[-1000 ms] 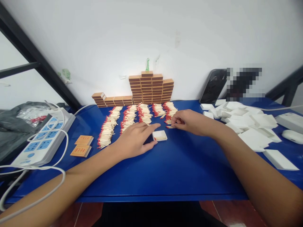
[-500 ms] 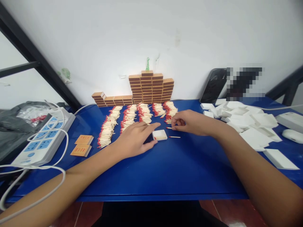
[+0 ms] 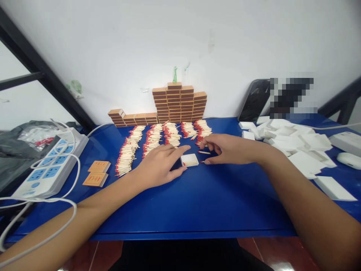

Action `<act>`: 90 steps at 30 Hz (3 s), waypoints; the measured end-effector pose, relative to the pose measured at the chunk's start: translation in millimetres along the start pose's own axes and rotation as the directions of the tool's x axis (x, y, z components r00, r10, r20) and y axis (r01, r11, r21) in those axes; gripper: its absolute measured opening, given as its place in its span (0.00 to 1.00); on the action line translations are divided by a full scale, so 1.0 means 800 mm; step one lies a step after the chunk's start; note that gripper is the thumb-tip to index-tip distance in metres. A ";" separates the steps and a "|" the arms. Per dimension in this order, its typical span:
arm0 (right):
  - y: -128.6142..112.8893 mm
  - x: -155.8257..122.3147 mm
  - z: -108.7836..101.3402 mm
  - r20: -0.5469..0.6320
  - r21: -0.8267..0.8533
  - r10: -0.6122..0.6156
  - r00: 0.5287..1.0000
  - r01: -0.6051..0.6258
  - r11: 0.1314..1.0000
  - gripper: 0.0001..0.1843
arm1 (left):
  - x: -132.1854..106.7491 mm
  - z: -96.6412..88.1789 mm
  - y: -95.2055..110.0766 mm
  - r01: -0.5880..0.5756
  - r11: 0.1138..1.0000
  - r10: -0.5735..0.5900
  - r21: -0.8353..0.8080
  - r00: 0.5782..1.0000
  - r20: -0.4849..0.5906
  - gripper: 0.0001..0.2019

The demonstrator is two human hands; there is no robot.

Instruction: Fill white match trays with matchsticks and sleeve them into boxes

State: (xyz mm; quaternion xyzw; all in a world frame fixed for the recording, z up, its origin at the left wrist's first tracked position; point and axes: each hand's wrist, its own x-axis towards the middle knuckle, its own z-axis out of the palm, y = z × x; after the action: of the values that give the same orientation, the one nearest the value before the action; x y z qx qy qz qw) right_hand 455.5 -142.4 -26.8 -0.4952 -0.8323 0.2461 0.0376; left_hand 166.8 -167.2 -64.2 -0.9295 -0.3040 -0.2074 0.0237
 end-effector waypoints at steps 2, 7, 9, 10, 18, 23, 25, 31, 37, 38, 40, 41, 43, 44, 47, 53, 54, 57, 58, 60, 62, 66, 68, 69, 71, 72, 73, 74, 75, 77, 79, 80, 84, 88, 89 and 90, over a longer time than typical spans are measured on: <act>0.005 0.006 0.003 -0.033 -0.016 0.005 0.999 -0.006 1.000 0.23 | 0.000 0.000 0.000 0.002 1.000 -0.002 -0.003 1.000 0.002 0.25; 0.008 0.016 0.009 -0.010 0.008 0.021 1.000 -0.021 1.000 0.16 | 0.001 0.000 0.000 0.005 1.000 -0.005 -0.007 1.000 0.006 0.26; 0.007 0.016 0.011 -0.011 -0.010 0.029 1.000 -0.029 1.000 0.14 | 0.001 0.000 0.000 0.004 1.000 -0.004 0.004 1.000 0.006 0.25; 0.006 0.017 0.013 -0.015 -0.027 0.028 0.999 -0.028 0.999 0.13 | 0.001 -0.001 0.000 0.003 1.000 -0.003 0.006 1.000 0.006 0.26; 0.003 0.013 0.022 -0.066 -0.112 0.007 0.998 -0.015 0.994 0.15 | 0.000 0.002 -0.002 -0.001 1.000 0.001 -0.021 1.000 0.006 0.25; -0.002 0.008 0.022 -0.068 -0.136 0.004 0.998 -0.013 0.991 0.16 | 0.000 0.002 -0.003 -0.004 1.000 0.004 -0.015 1.000 0.001 0.26; -0.005 0.006 0.020 -0.075 -0.145 0.004 0.997 -0.015 0.989 0.15 | 0.000 0.002 -0.004 -0.002 1.000 0.002 -0.013 1.000 0.006 0.26; -0.008 0.006 0.016 -0.082 -0.145 0.018 0.996 -0.029 0.989 0.17 | 0.001 0.001 -0.003 -0.002 1.000 0.002 -0.024 1.000 0.005 0.25; -0.004 0.007 0.017 -0.032 -0.175 0.055 0.998 -0.060 0.983 0.14 | 0.001 0.001 -0.002 -0.001 1.000 0.001 -0.014 1.000 0.008 0.26; -0.003 0.007 0.017 -0.032 -0.173 0.052 0.998 -0.057 0.983 0.13 | 0.000 0.001 -0.002 0.000 1.000 0.000 -0.014 1.000 0.007 0.26; -0.001 0.007 0.020 -0.045 -0.167 0.034 0.998 -0.041 0.985 0.12 | 0.000 0.002 -0.002 0.001 1.000 0.000 -0.017 1.000 0.008 0.26; 0.000 0.008 0.022 -0.051 -0.166 0.024 0.998 -0.032 0.986 0.11 | -0.001 0.002 -0.002 0.002 1.000 -0.002 -0.018 1.000 0.009 0.26; 0.002 0.009 0.025 -0.056 -0.168 0.008 0.998 -0.017 0.986 0.09 | 0.000 0.002 -0.003 0.005 1.000 -0.005 -0.016 1.000 0.012 0.26; 0.002 0.010 0.027 -0.054 -0.172 0.004 0.999 -0.013 0.985 0.08 | 0.000 0.001 -0.003 0.007 1.000 -0.006 -0.014 1.000 0.013 0.26; -0.002 0.011 0.026 -0.067 -0.150 -0.025 0.997 0.014 0.989 0.08 | 0.001 0.000 -0.003 0.012 1.000 -0.012 -0.010 1.000 0.017 0.26; -0.026 0.005 0.024 -0.152 -0.003 -0.136 0.979 0.137 0.991 0.15 | 0.001 0.000 -0.001 0.001 1.000 -0.001 -0.017 1.000 0.005 0.27; -0.030 0.005 0.026 -0.155 0.005 -0.154 0.976 0.156 0.988 0.14 | 0.001 0.000 -0.001 -0.003 1.000 0.003 -0.020 1.000 0.001 0.27; -0.039 0.008 0.036 -0.143 0.000 -0.197 0.970 0.199 0.980 0.08 | 0.001 0.000 -0.001 0.000 1.000 0.000 -0.027 1.000 -0.004 0.29; -0.040 0.010 0.040 -0.138 -0.009 -0.205 0.969 0.206 0.979 0.06 | 0.001 0.000 -0.001 0.001 1.000 -0.001 -0.029 1.000 -0.004 0.30; -0.042 0.013 0.047 -0.129 -0.031 -0.210 0.969 0.207 0.978 0.04 | 0.001 0.000 -0.002 0.000 0.999 0.000 -0.035 1.000 -0.001 0.30; -0.044 0.014 0.051 -0.123 -0.047 -0.213 0.969 0.208 0.977 0.04 | 0.001 0.000 -0.002 -0.005 0.999 0.005 -0.041 1.000 -0.002 0.31; -0.046 0.009 0.043 -0.150 -0.031 -0.255 0.955 0.253 0.967 0.06 | 0.001 -0.001 -0.002 0.004 0.999 -0.004 -0.046 1.000 0.007 0.30; -0.042 0.007 0.033 -0.203 -0.040 -0.264 0.943 0.261 0.964 0.07 | 0.001 -0.001 -0.002 0.015 0.999 -0.014 -0.041 1.000 0.017 0.30; -0.038 0.007 0.028 -0.240 -0.060 -0.255 0.937 0.248 0.967 0.08 | 0.001 -0.001 -0.001 0.019 0.999 -0.018 -0.038 1.000 0.021 0.30; -0.027 0.008 0.016 -0.314 -0.123 -0.207 0.926 0.177 0.976 0.10 | 0.000 0.000 -0.001 0.025 0.999 -0.024 -0.036 0.999 0.026 0.30; -0.021 0.009 0.012 -0.337 -0.157 -0.173 0.925 0.126 0.980 0.09 | 0.000 0.000 -0.001 0.027 0.999 -0.026 -0.037 0.999 0.029 0.30; -0.015 0.010 0.008 -0.346 -0.187 -0.138 0.928 0.076 0.979 0.09 | 0.000 0.000 -0.001 0.030 0.999 -0.029 -0.039 0.999 0.031 0.30; -0.009 0.012 0.005 -0.341 -0.205 -0.110 0.933 0.041 0.978 0.08 | 0.000 0.000 -0.001 0.033 0.999 -0.031 -0.041 0.999 0.034 0.29; -0.005 0.014 0.004 -0.328 -0.214 -0.089 0.941 0.018 0.977 0.08 | 0.001 0.000 0.000 0.036 0.998 -0.034 -0.042 0.999 0.036 0.29; 0.001 0.017 0.004 -0.285 -0.216 -0.066 0.956 0.003 0.976 0.07 | 0.001 0.000 0.000 0.039 0.998 -0.037 -0.042 0.999 0.037 0.29; 0.004 0.020 0.005 -0.248 -0.217 -0.050 0.967 -0.006 0.976 0.08 | 0.001 -0.001 0.000 0.036 0.999 -0.035 -0.037 0.999 0.033 0.29; 0.004 0.021 0.006 -0.236 -0.221 -0.043 0.971 -0.011 0.975 0.08 | 0.001 -0.001 0.000 0.033 0.999 -0.032 -0.035 0.999 0.032 0.29; 0.004 0.022 0.008 -0.225 -0.229 -0.045 0.973 -0.008 0.973 0.07 | 0.001 -0.002 0.000 0.026 0.999 -0.025 -0.036 0.999 0.039 0.28; 0.004 0.021 0.007 -0.226 -0.229 -0.058 0.972 0.005 0.973 0.07 | 0.000 -0.001 0.000 0.027 0.999 -0.026 -0.041 0.999 0.038 0.28; 0.004 0.021 0.007 -0.225 -0.227 -0.061 0.972 0.009 0.974 0.08 | 0.000 -0.001 0.000 0.027 0.999 -0.026 -0.041 0.999 0.033 0.28; 0.004 0.021 0.007 -0.225 -0.225 -0.063 0.972 0.011 0.974 0.08 | 0.000 -0.001 0.000 0.027 0.999 -0.026 -0.041 0.999 0.030 0.28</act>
State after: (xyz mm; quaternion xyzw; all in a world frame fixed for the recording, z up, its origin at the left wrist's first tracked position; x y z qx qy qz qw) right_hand 447.8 -129.3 -36.1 -0.5060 -0.8537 0.0915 0.0829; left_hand 166.7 -167.4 -63.7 -0.9286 -0.3123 -0.2003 -0.0027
